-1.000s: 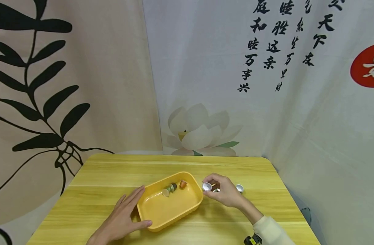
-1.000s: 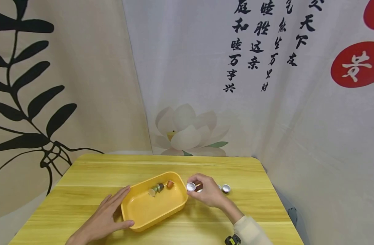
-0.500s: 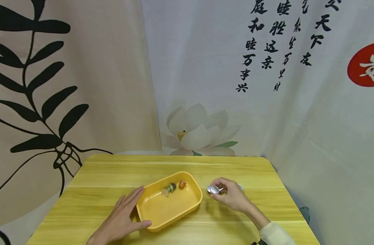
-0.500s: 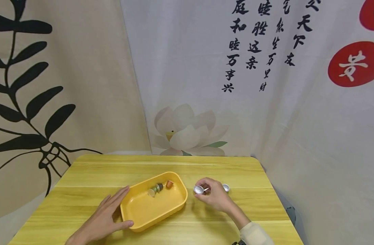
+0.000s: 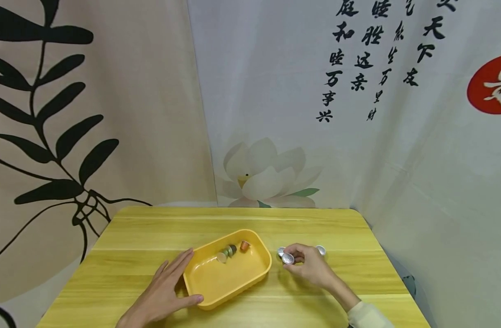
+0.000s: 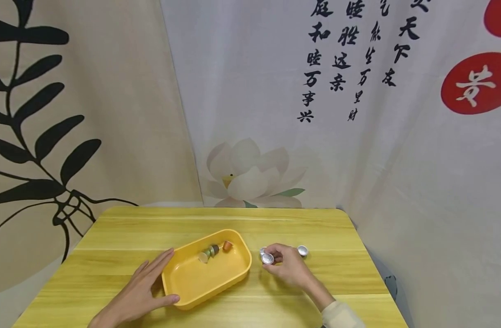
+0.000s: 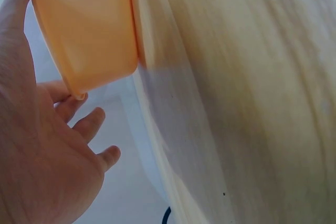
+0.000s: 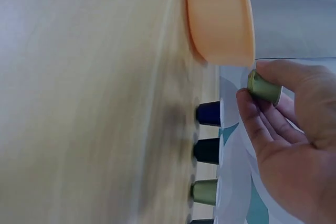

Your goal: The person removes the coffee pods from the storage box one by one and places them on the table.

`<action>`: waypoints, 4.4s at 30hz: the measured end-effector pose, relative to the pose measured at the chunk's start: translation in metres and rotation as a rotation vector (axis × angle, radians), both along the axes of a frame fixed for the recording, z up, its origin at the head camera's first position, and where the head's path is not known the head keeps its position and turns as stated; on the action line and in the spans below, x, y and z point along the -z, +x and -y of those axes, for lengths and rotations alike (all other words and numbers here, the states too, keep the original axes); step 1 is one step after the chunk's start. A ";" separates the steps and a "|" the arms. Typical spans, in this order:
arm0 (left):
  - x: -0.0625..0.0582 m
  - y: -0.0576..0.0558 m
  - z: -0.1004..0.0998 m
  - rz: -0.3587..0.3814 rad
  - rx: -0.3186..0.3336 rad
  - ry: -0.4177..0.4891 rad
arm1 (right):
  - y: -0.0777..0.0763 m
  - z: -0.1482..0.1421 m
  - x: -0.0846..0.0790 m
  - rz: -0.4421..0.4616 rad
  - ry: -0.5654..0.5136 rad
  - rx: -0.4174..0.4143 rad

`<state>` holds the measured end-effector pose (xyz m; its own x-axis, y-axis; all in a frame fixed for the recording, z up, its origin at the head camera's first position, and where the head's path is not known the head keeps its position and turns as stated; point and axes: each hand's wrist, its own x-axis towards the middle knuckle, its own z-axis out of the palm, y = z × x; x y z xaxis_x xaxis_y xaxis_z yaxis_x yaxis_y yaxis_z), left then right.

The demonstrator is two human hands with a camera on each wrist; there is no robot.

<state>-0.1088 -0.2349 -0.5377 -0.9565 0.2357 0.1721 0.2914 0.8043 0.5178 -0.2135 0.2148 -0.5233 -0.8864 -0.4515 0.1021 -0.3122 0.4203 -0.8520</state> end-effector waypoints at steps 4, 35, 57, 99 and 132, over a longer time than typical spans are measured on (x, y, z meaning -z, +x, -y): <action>0.000 -0.001 0.000 -0.005 0.003 -0.001 | 0.000 0.000 0.005 -0.002 0.033 0.025; 0.001 -0.001 -0.002 -0.016 0.002 -0.006 | 0.004 0.010 0.029 -0.190 0.248 0.111; 0.001 -0.001 -0.001 -0.003 -0.003 -0.012 | 0.005 0.014 0.036 -0.263 0.236 0.144; 0.000 0.000 0.001 0.004 0.000 -0.002 | 0.007 0.010 0.035 -0.194 0.209 0.115; 0.000 -0.001 0.000 -0.005 0.008 0.001 | 0.017 -0.011 -0.015 -0.112 0.224 0.085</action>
